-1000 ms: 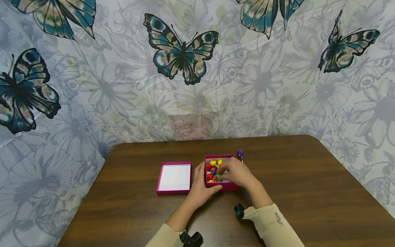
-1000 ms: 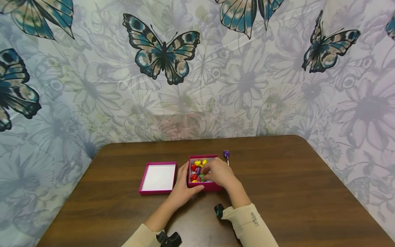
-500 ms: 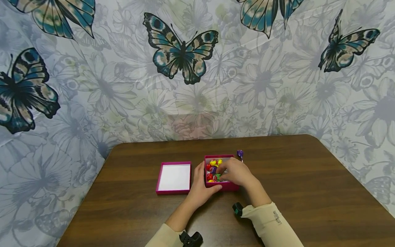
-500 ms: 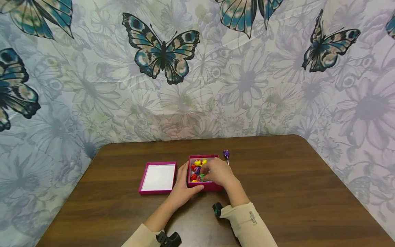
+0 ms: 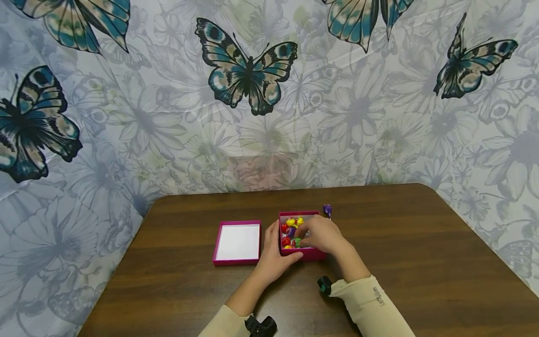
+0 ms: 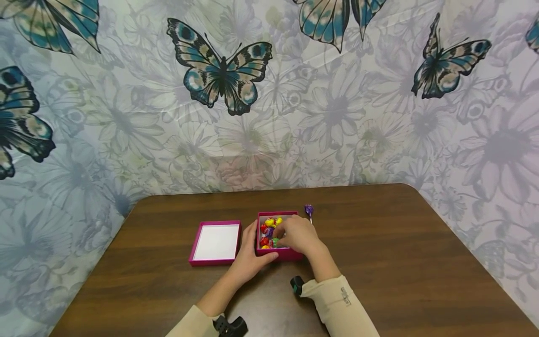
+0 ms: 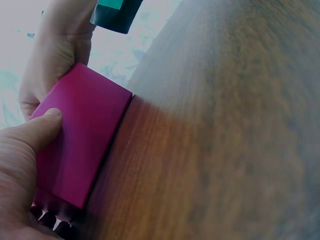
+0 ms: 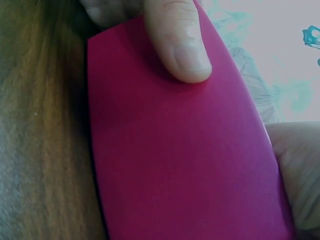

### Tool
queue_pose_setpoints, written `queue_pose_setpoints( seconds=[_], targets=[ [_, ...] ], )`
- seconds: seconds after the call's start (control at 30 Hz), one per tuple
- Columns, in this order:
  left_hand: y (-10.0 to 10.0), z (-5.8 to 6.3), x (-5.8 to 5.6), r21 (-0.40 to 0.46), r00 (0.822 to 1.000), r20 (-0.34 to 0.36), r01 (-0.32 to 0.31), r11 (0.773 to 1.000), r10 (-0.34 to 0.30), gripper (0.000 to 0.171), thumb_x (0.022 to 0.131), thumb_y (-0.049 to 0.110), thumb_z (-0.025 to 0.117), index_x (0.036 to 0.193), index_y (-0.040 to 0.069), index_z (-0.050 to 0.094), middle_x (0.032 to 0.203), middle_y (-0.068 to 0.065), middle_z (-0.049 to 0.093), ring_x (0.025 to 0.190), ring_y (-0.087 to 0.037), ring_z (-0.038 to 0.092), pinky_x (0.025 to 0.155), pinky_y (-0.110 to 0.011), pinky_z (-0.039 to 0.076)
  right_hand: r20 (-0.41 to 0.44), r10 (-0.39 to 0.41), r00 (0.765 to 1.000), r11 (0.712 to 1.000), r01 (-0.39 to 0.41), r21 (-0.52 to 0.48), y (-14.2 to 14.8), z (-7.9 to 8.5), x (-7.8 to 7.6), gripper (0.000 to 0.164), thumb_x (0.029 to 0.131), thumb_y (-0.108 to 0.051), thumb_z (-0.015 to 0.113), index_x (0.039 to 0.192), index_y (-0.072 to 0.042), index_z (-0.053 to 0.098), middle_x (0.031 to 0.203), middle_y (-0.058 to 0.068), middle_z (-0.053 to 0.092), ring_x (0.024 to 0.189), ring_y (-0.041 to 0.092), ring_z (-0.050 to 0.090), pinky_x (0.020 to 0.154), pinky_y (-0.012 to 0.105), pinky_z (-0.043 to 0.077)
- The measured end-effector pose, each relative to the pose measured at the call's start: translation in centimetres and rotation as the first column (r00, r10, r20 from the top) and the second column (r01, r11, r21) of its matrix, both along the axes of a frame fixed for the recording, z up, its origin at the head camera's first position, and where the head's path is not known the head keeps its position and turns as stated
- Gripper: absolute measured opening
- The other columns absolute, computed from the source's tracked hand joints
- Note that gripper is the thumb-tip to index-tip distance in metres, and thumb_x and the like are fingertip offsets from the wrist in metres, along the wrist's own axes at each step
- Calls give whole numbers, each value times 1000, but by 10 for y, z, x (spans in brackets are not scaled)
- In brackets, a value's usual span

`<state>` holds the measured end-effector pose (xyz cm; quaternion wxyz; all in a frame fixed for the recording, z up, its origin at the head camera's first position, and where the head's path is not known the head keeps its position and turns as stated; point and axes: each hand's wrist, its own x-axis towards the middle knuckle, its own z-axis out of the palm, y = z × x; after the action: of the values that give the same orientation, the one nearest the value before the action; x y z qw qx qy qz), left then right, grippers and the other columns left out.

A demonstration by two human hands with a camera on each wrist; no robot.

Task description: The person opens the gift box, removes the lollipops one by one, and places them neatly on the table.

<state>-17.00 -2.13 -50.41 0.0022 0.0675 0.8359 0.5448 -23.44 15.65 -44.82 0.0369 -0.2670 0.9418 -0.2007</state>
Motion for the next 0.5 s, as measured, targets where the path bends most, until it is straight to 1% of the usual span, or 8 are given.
queue_pose_setpoints(
  seconds=[0.23,0.5],
  targets=[
    [1,1,1,11,1000,-5,2,1000,-2,103,85,40,78,161,17,13,163,-13,15,151,-39,25,120,-60,28,9,11,1000,1000,-11,-3,2,0,1,12,79,-23,84,91,-26,81,99,-8,78,107,24,66,94,51,53],
    [0,0,0,7,1000,-9,7,1000,-7,104,85,43,78,161,17,12,164,-13,14,151,-39,25,120,-60,28,28,-4,1000,1000,4,-11,1,2,1,11,79,-24,85,89,-26,80,95,-10,77,105,21,66,94,49,54]
  ],
)
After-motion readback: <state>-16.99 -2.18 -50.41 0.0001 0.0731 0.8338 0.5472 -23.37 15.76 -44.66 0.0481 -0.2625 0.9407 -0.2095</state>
